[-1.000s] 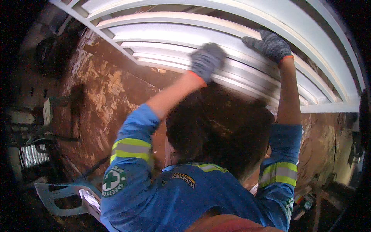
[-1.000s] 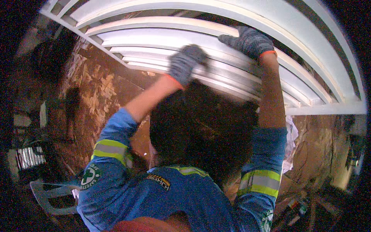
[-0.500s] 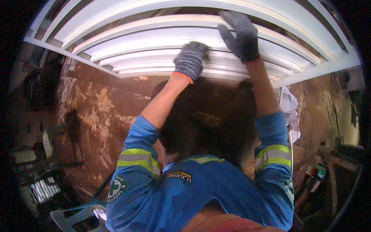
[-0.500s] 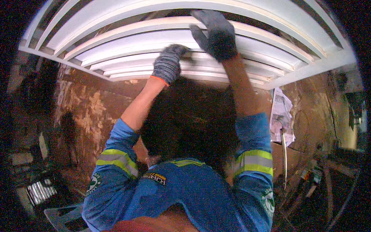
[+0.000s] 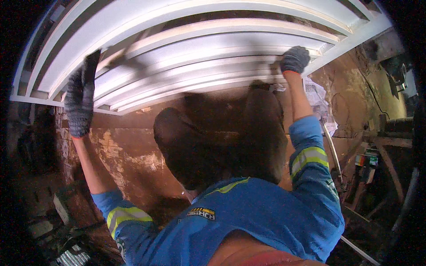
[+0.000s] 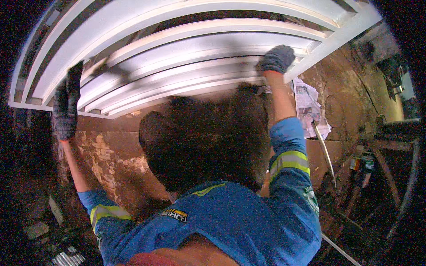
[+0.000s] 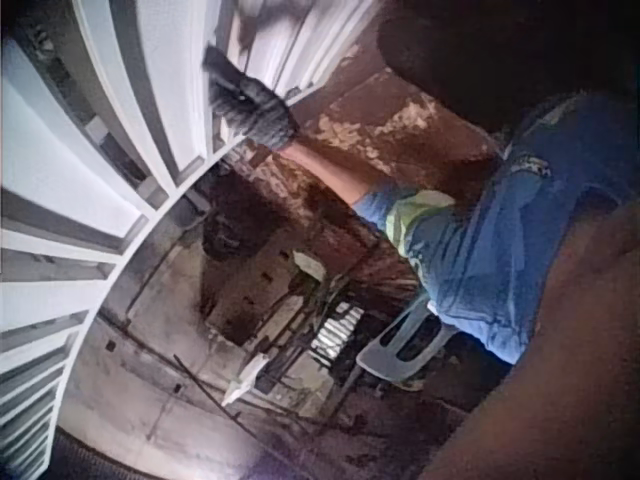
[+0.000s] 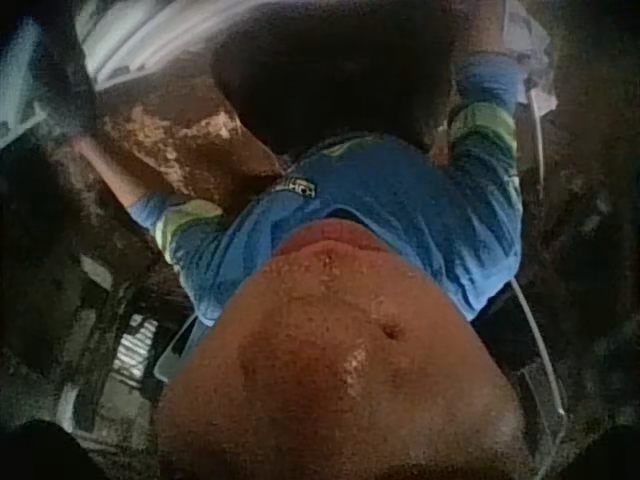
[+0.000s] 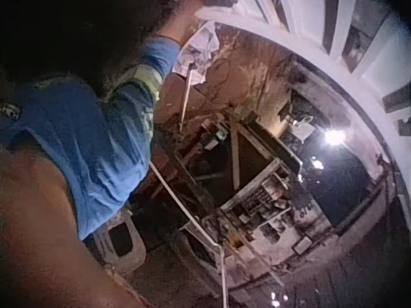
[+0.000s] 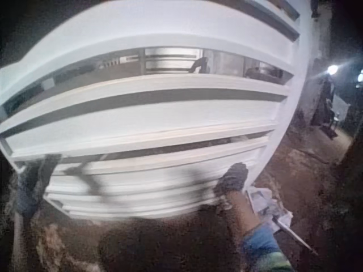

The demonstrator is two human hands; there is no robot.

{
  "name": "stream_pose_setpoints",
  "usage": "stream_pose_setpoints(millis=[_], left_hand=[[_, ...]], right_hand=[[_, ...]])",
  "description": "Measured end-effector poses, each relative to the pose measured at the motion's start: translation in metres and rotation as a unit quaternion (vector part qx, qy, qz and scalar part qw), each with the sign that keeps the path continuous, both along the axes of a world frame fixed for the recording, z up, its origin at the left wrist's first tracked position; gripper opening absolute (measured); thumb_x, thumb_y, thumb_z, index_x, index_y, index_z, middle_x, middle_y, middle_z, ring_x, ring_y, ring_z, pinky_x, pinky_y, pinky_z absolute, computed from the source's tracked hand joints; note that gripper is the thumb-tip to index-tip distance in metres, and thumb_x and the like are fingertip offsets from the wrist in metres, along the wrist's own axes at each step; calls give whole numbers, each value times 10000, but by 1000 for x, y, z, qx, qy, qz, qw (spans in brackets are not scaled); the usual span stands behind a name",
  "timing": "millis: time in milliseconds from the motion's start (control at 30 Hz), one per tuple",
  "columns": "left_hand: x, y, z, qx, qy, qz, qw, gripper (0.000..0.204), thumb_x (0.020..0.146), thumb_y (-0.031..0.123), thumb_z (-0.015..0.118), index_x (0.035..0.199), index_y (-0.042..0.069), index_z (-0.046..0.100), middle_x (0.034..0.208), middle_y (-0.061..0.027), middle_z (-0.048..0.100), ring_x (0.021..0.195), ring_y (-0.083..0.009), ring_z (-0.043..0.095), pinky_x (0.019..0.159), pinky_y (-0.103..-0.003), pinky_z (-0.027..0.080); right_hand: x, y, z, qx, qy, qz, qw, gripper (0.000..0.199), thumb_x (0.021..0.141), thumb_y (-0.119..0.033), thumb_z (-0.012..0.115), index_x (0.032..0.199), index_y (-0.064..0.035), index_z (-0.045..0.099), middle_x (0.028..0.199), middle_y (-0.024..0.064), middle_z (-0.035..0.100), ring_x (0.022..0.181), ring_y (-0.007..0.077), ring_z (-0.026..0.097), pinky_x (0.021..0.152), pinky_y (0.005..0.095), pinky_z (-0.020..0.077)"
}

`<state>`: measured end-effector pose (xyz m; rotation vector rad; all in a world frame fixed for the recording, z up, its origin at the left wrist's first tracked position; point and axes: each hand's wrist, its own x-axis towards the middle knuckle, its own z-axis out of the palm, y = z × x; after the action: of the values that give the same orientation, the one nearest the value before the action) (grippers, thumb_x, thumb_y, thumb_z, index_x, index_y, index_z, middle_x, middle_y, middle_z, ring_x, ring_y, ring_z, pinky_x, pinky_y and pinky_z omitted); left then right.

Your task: The person sands the surface of a white metal frame using a sanding block. They work methodically along the curved and straight sections of the frame, applying consistent pressure to smooth the surface.

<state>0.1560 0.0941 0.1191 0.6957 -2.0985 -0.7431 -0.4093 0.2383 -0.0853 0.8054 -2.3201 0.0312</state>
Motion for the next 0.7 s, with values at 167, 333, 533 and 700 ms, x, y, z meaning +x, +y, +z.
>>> stream_pose_setpoints(millis=[167,333,533,700], left_hand=[[54,-83,-37,-43,48,182,981,457,924,117,564,1319,-60,415,1290,-145,526,1147,-192,505,1001,-316,378],[12,-83,-43,-46,93,166,981,472,906,110,585,1303,-81,417,1265,-155,538,1130,-194,515,982,-312,393],[84,-48,-17,-11,101,177,979,465,882,83,616,1291,-59,447,1225,-126,567,1080,-182,540,963,-309,410],[135,-44,37,-149,132,284,938,402,886,104,588,1257,-23,501,1174,-99,587,1008,-173,574,888,-302,473]], right_hand=[[196,-88,-18,117,-4,37,992,169,825,-197,503,863,-120,648,921,106,598,925,241,553,820,395,420],[426,-166,-18,-78,-64,292,951,362,886,-187,445,1195,-28,546,1113,173,620,1033,322,582,916,452,430],[527,-87,74,172,-159,753,615,247,826,-238,480,665,-145,643,572,88,611,565,195,611,541,463,518],[233,-45,30,-82,-76,348,931,149,789,-213,531,790,-86,609,755,143,586,767,290,571,735,456,451]])
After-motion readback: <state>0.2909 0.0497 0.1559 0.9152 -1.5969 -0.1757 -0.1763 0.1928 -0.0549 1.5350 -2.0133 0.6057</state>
